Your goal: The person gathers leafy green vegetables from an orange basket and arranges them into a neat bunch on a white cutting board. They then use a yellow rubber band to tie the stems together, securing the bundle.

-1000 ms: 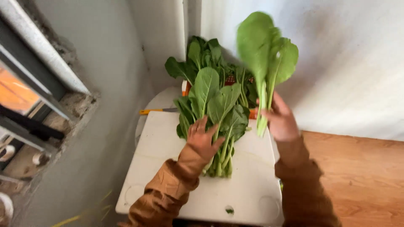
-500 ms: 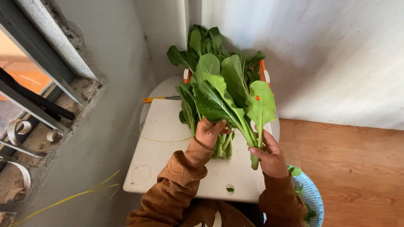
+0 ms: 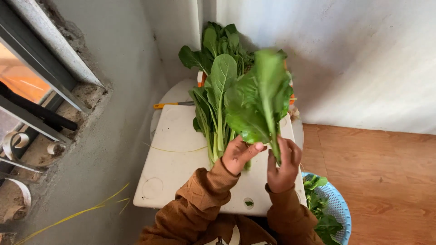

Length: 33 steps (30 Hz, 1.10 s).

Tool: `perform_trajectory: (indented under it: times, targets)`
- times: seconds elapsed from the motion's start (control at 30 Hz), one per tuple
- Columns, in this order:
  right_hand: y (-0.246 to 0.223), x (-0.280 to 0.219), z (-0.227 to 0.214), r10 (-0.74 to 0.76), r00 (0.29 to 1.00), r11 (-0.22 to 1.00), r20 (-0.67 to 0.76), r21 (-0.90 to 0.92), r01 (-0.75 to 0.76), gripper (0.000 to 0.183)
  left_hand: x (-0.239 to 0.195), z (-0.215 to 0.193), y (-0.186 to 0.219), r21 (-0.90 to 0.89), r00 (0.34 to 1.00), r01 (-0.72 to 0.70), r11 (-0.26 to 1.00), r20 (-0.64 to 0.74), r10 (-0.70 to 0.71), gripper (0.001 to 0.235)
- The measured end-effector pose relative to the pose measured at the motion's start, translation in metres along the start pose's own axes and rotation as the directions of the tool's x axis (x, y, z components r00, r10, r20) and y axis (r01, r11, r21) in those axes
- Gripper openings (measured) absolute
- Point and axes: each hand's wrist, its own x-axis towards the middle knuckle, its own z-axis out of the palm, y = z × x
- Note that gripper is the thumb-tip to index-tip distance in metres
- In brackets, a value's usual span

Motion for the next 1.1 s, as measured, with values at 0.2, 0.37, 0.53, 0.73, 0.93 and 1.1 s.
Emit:
perform_trajectory:
  times: [0.2,0.37,0.53,0.73,0.93,1.1]
  targets:
    - [-0.014,0.002,0.004,-0.093,0.995,0.993,-0.040,-0.071,0.090,0.041,-0.003,-0.034,-0.035,-0.229,0.956,-0.004,0.973,-0.285,-0.063,0.022]
    - [-0.005,-0.003,-0.001,0.005,0.999,0.998,0.037,0.056,-0.007,0.054,0.002,-0.008,0.011,-0.405,0.955,0.205,0.891,-0.116,-0.273,0.021]
    - [0.007,-0.007,-0.010,0.292,0.910,0.711,0.296,0.569,-0.413,0.073,0.011,-0.019,0.011,-0.460,0.946,0.276,0.844,-0.024,-0.322,0.034]
    - [0.023,-0.001,-0.024,0.432,0.796,0.347,0.425,0.736,-0.581,0.066,0.014,-0.011,0.034,-0.463,0.957,0.288,0.838,0.124,-0.261,0.039]
    - [0.020,0.018,-0.019,0.387,0.800,0.213,0.458,0.800,-0.561,0.060,0.000,-0.031,-0.018,-0.170,0.916,0.368,0.914,0.235,-0.326,0.072]
    - [-0.002,0.023,-0.005,0.395,0.818,0.411,0.418,0.716,-0.564,0.062,-0.021,-0.014,-0.027,0.060,0.875,0.435,0.898,0.207,-0.438,0.063]
